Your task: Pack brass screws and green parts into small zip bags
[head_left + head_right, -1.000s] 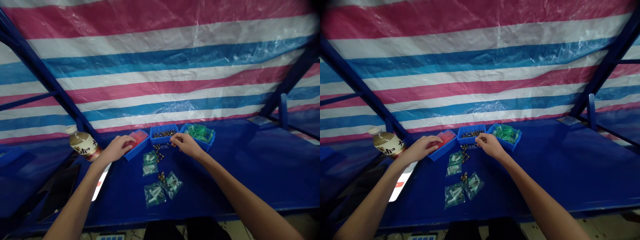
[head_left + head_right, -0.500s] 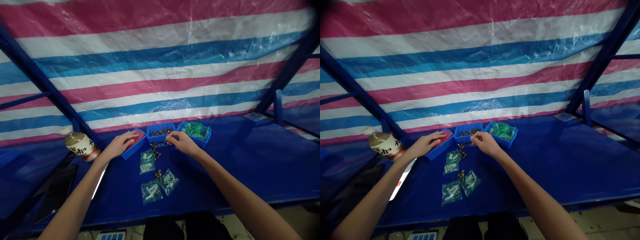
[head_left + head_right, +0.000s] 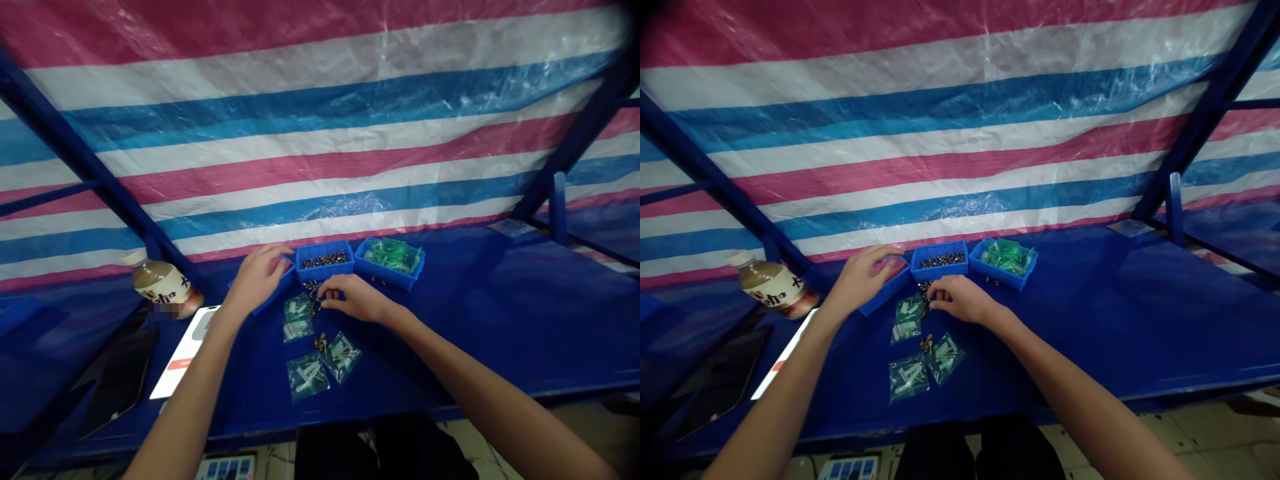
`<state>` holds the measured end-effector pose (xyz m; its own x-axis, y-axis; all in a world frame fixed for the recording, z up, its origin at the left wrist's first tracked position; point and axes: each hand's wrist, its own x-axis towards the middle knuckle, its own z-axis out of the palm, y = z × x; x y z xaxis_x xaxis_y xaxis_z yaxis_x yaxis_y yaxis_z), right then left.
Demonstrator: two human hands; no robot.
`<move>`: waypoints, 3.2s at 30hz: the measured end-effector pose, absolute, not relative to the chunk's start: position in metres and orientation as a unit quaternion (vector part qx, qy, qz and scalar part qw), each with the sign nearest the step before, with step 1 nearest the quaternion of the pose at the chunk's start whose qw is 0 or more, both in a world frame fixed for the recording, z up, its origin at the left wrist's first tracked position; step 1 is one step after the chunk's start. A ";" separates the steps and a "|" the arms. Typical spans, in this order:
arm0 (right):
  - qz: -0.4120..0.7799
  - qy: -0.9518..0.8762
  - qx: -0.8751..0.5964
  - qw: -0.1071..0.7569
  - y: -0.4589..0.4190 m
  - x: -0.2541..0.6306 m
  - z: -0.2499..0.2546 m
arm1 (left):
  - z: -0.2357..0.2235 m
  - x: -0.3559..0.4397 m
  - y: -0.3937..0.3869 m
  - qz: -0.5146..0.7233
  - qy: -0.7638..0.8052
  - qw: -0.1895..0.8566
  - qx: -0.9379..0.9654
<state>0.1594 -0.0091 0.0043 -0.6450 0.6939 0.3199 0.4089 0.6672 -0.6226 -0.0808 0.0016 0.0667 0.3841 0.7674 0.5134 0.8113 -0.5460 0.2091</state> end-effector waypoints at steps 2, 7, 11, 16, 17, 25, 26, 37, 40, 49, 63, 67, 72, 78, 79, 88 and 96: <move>0.218 -0.897 -0.300 0.240 -0.011 0.155 -0.002 | 0.061 -0.051 0.003 -0.319 -0.461 0.061 -0.826; 0.164 -0.909 -0.333 0.187 -0.009 0.153 -0.009 | 0.024 -0.004 0.010 -0.288 -0.429 0.149 -0.843; 0.138 -0.898 -0.391 0.150 -0.007 0.159 -0.004 | -0.001 -0.002 0.003 -0.302 -0.417 0.180 -0.838; 0.101 -0.892 -0.431 0.092 -0.003 0.167 0.000 | -0.009 -0.016 0.000 -0.310 -0.394 0.201 -0.842; 0.090 -0.887 -0.446 0.079 -0.002 0.170 0.000 | -0.010 -0.017 0.001 -0.309 -0.392 0.205 -0.842; 0.153 -0.840 -0.460 0.241 0.008 0.182 0.002 | -0.009 -0.013 -0.001 -0.317 -0.401 0.126 -0.850; 0.178 -0.827 -0.459 0.274 0.008 0.181 0.002 | -0.009 -0.012 -0.002 -0.316 -0.401 0.111 -0.852; 0.446 -0.640 -0.418 0.465 0.006 0.157 -0.002 | -0.009 -0.004 -0.008 -0.320 -0.420 0.066 -0.847; 0.453 -0.629 -0.426 0.466 0.005 0.156 0.000 | -0.010 -0.003 -0.008 -0.328 -0.423 0.065 -0.842; 0.412 -0.658 -0.435 0.457 0.008 0.160 -0.004 | -0.006 -0.005 -0.009 -0.346 -0.437 0.081 -0.827; 0.233 -0.769 -0.421 0.420 0.002 0.167 0.002 | -0.003 -0.012 -0.007 -0.351 -0.448 0.104 -0.816; 0.271 -0.759 -0.425 0.413 0.006 0.169 0.000 | -0.002 -0.014 -0.006 -0.355 -0.438 0.082 -0.822; 0.331 -0.739 -0.412 0.418 0.010 0.173 -0.001 | -0.002 -0.015 -0.005 -0.348 -0.431 0.052 -0.831; 0.328 -0.747 -0.403 0.416 0.013 0.176 -0.002 | -0.003 -0.015 -0.004 -0.341 -0.424 0.044 -0.838; 0.323 -0.749 -0.406 0.413 0.013 0.176 -0.002 | -0.004 -0.015 -0.003 -0.342 -0.420 0.043 -0.840; 0.227 -0.794 -0.432 0.363 0.013 0.170 0.003 | -0.006 -0.014 -0.002 -0.336 -0.425 0.062 -0.838; 0.045 -0.743 -0.560 0.365 0.013 0.165 0.006 | 0.003 -0.016 -0.007 -0.316 -0.538 0.118 -0.773</move>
